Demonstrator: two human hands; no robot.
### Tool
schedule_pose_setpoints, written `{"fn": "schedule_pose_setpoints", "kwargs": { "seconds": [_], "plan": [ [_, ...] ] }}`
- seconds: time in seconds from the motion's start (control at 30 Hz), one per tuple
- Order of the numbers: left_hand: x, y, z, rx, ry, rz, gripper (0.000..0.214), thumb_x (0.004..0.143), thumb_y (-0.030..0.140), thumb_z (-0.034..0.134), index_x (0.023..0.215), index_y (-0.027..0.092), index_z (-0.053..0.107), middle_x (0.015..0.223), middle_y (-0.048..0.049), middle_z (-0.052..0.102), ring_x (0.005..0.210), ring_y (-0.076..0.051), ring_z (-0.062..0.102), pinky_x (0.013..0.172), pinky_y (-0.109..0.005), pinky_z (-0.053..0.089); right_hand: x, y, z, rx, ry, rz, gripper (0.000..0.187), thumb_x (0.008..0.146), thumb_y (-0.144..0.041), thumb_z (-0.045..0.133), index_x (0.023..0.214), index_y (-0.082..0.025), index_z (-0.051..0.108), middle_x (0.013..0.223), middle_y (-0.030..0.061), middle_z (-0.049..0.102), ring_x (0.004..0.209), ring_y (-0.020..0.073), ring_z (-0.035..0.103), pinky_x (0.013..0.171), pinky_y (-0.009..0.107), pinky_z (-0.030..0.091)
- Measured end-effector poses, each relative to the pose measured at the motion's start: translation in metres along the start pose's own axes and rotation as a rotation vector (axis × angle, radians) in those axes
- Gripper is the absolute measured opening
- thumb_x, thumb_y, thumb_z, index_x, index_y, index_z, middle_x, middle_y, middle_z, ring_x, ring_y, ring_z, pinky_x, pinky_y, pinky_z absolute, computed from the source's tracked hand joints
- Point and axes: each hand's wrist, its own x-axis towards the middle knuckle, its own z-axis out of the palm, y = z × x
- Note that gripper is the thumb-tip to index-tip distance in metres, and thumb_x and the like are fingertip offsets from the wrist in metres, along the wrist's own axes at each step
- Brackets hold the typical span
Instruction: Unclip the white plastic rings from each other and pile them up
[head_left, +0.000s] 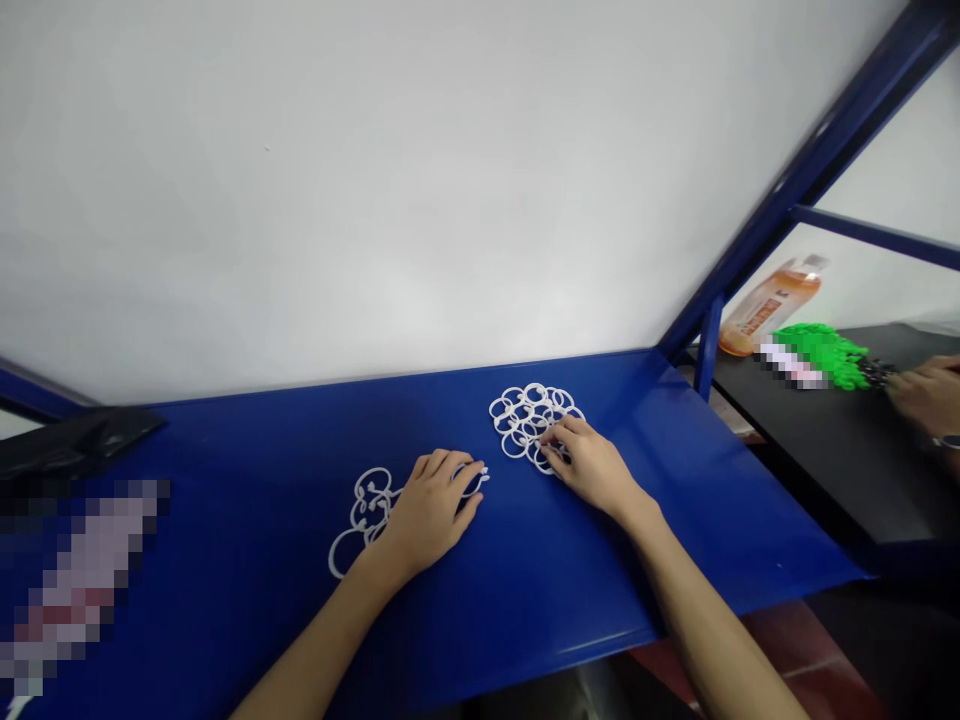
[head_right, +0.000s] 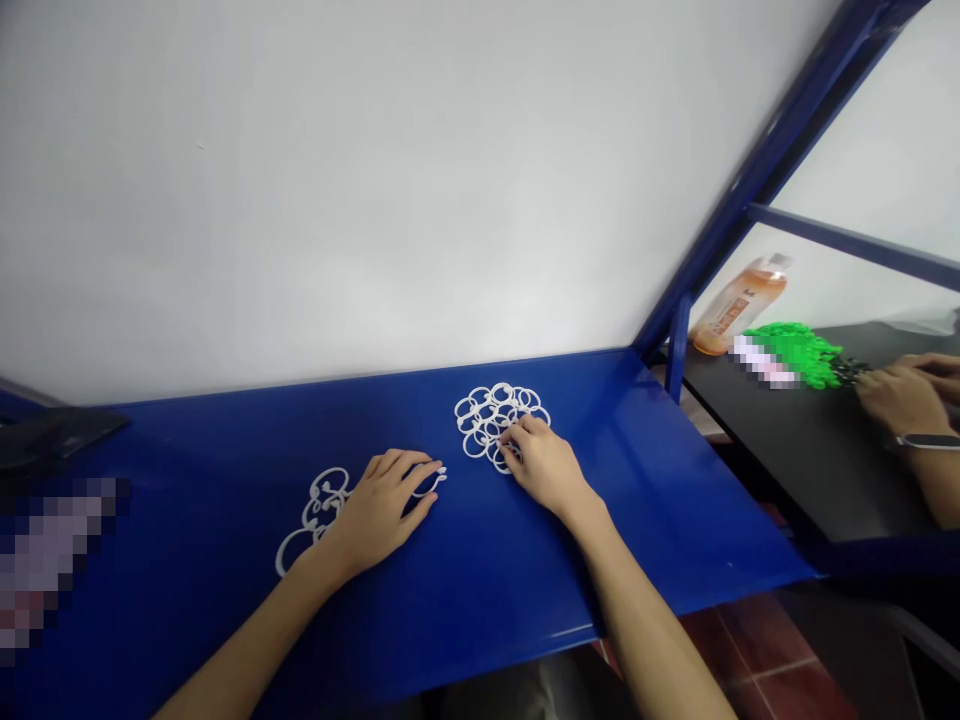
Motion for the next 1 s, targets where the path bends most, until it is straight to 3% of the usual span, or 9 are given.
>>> {"fn": "schedule_pose_setpoints", "kwargs": {
  "seconds": [0.27,0.43,0.83,1.0],
  "plan": [
    [0.002,0.009,0.001,0.017,-0.031,-0.002,0.033,0.088,0.014,0.055,0.119,0.019,0.063,0.11,-0.009,0.061,0.104,-0.026,0.054,0.09,-0.044,0.044,0.0,0.005,0.002,0.038,-0.01,-0.09,0.011,0.097,-0.023,0.052,0.096,-0.022,0.063,0.097,0.0046,0.063,0.089,0.0182,0.062,0.08,0.03,0.052],
    [0.003,0.008,0.003,0.05,-0.062,-0.004,0.019,0.09,0.014,0.053,0.105,0.019,0.065,0.106,-0.0067,0.062,0.099,-0.023,0.055,0.087,-0.042,0.042,0.0,0.009,0.002,0.029,0.017,-0.073,0.01,0.094,-0.027,0.056,0.098,-0.024,0.064,0.101,0.0055,0.064,0.09,0.0201,0.062,0.078,0.033,0.054],
    [0.006,0.008,-0.009,0.068,0.168,0.087,0.007,0.094,0.02,0.056,0.093,0.018,0.063,0.094,-0.0042,0.067,0.089,-0.02,0.058,0.083,-0.038,0.041,0.0,0.006,-0.009,0.089,0.0,-0.151,0.01,0.097,-0.025,0.054,0.099,-0.024,0.063,0.102,0.0061,0.063,0.092,0.0207,0.062,0.084,0.036,0.054],
    [0.006,0.006,-0.011,0.079,0.197,0.096,0.009,0.096,0.022,0.056,0.091,0.017,0.063,0.093,-0.0041,0.068,0.086,-0.02,0.059,0.082,-0.039,0.042,0.001,0.002,-0.006,0.071,0.005,-0.17,0.013,0.099,-0.024,0.052,0.103,-0.023,0.063,0.104,0.0072,0.063,0.092,0.0206,0.063,0.082,0.036,0.055]
  ]
}}
